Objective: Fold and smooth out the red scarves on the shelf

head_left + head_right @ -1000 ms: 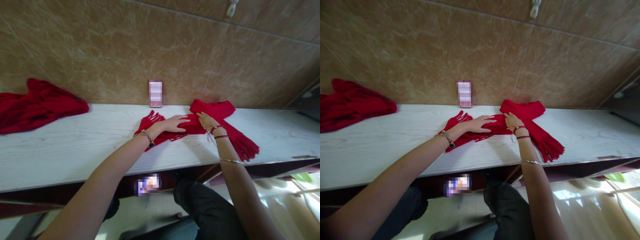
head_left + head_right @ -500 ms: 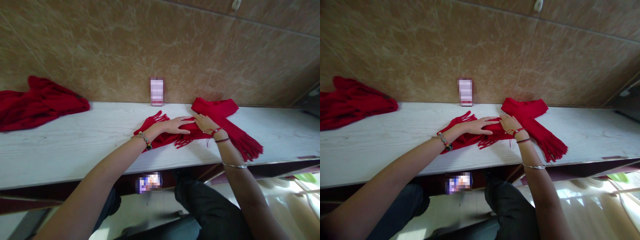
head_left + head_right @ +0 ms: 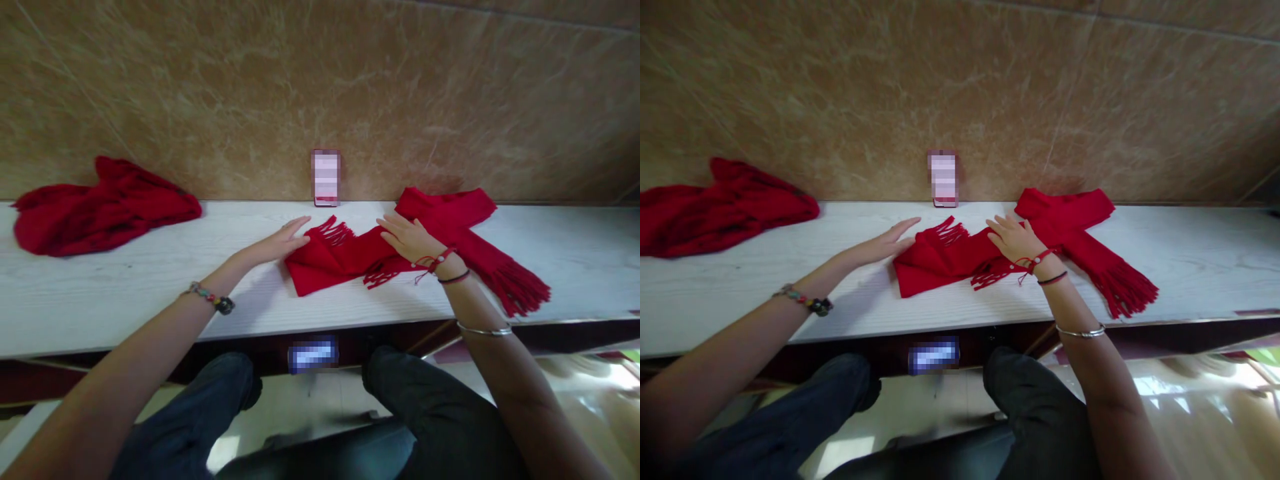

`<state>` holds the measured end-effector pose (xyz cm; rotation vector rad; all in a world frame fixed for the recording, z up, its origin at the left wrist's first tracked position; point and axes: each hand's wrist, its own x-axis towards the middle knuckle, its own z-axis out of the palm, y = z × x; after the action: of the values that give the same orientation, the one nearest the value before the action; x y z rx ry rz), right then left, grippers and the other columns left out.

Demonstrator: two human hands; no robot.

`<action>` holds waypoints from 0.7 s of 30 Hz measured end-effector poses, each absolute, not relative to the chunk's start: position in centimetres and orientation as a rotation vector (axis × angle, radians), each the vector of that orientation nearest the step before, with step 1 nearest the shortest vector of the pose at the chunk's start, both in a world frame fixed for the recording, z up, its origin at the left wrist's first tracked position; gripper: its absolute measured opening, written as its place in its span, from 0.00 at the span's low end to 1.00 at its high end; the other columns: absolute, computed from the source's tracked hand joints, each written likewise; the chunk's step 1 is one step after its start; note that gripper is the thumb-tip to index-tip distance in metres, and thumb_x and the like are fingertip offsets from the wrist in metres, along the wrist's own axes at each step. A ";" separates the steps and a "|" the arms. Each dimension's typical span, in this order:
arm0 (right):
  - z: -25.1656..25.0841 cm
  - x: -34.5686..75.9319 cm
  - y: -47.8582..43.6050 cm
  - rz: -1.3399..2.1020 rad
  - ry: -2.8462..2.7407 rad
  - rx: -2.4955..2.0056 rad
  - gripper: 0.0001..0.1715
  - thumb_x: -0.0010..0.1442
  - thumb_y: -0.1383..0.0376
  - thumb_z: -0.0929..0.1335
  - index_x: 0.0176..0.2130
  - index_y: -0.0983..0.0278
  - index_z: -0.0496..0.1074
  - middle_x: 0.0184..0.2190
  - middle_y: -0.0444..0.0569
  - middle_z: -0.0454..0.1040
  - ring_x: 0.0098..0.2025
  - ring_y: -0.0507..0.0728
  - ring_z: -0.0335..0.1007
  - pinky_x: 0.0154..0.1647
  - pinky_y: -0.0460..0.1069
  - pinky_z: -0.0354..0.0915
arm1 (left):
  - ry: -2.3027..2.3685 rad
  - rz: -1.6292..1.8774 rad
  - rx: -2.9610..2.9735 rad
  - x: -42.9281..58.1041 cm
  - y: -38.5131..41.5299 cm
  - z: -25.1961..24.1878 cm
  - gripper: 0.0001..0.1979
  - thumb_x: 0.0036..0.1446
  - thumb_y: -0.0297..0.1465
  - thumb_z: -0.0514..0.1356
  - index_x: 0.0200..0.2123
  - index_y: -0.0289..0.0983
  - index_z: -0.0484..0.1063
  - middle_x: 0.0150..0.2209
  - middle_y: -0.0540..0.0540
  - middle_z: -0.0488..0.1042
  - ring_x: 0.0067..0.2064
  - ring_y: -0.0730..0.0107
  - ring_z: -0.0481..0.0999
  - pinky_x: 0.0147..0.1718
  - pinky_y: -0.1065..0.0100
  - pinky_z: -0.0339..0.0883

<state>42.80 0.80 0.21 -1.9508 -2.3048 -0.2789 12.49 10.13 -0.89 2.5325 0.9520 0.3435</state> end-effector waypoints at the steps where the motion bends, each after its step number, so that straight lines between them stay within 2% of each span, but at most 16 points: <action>1: 0.0 42.5 0.8 -0.222 -2.335 -1.992 0.28 0.66 0.59 0.52 0.63 0.60 0.56 0.63 0.54 0.57 0.64 0.64 0.50 0.57 0.70 0.53 | 0.916 0.332 2.468 12.1 10.6 -1.2 0.39 0.58 0.52 0.43 0.66 0.35 0.42 0.67 0.40 0.44 0.66 0.58 0.48 0.62 0.61 0.45; 6: -0.6 42.7 0.7 -0.052 -2.393 -2.089 0.30 0.66 0.59 0.51 0.64 0.62 0.52 0.65 0.53 0.52 0.66 0.64 0.46 0.59 0.69 0.52 | 0.606 -0.028 2.461 12.5 11.8 -1.1 0.37 0.51 0.46 0.55 0.63 0.39 0.54 0.64 0.43 0.56 0.62 0.62 0.58 0.58 0.65 0.51; 9: -0.6 43.6 1.0 -0.068 -2.416 -2.060 0.30 0.65 0.59 0.52 0.64 0.62 0.53 0.64 0.53 0.54 0.65 0.64 0.48 0.58 0.69 0.53 | 0.679 -0.166 2.586 12.1 12.3 -0.2 0.36 0.46 0.45 0.60 0.59 0.39 0.61 0.59 0.42 0.63 0.58 0.59 0.63 0.55 0.64 0.55; 11: -0.9 44.2 1.3 -0.088 -2.440 -2.023 0.29 0.64 0.59 0.54 0.63 0.62 0.55 0.63 0.54 0.56 0.64 0.65 0.50 0.57 0.69 0.56 | 0.776 -0.222 2.676 11.2 12.6 0.3 0.33 0.43 0.46 0.61 0.52 0.38 0.68 0.53 0.41 0.68 0.54 0.57 0.66 0.53 0.63 0.58; 14: -1.0 44.4 1.3 -0.166 -2.437 -2.017 0.28 0.62 0.63 0.58 0.60 0.64 0.61 0.61 0.57 0.61 0.62 0.68 0.55 0.53 0.71 0.59 | 0.850 -0.107 2.744 9.7 12.3 0.5 0.27 0.41 0.46 0.62 0.42 0.35 0.73 0.52 0.40 0.67 0.53 0.57 0.66 0.53 0.63 0.57; 17: -0.2 42.9 0.6 -0.367 -2.372 -2.008 0.27 0.57 0.71 0.60 0.56 0.67 0.65 0.60 0.60 0.61 0.62 0.72 0.53 0.54 0.75 0.54 | 0.840 0.146 2.700 9.1 11.6 0.4 0.24 0.45 0.44 0.60 0.43 0.35 0.71 0.56 0.41 0.64 0.56 0.60 0.63 0.55 0.65 0.54; 19: 0.7 40.9 0.2 -0.458 -2.365 -1.870 0.26 0.58 0.72 0.60 0.55 0.69 0.66 0.60 0.62 0.61 0.63 0.71 0.50 0.57 0.74 0.49 | 0.857 0.241 2.641 9.3 11.2 0.5 0.21 0.48 0.42 0.57 0.43 0.36 0.70 0.52 0.43 0.68 0.52 0.62 0.66 0.52 0.65 0.57; 21: 1.3 38.6 0.0 -0.368 -2.424 -1.658 0.25 0.61 0.67 0.60 0.57 0.70 0.64 0.59 0.61 0.62 0.63 0.67 0.52 0.60 0.69 0.50 | 0.884 0.319 2.594 9.7 11.0 0.6 0.17 0.49 0.41 0.57 0.38 0.35 0.69 0.42 0.45 0.72 0.44 0.64 0.69 0.46 0.65 0.61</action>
<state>38.63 -0.04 1.34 -1.6579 -2.4236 -0.3679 9.66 11.00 0.62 2.5942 0.8838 0.3193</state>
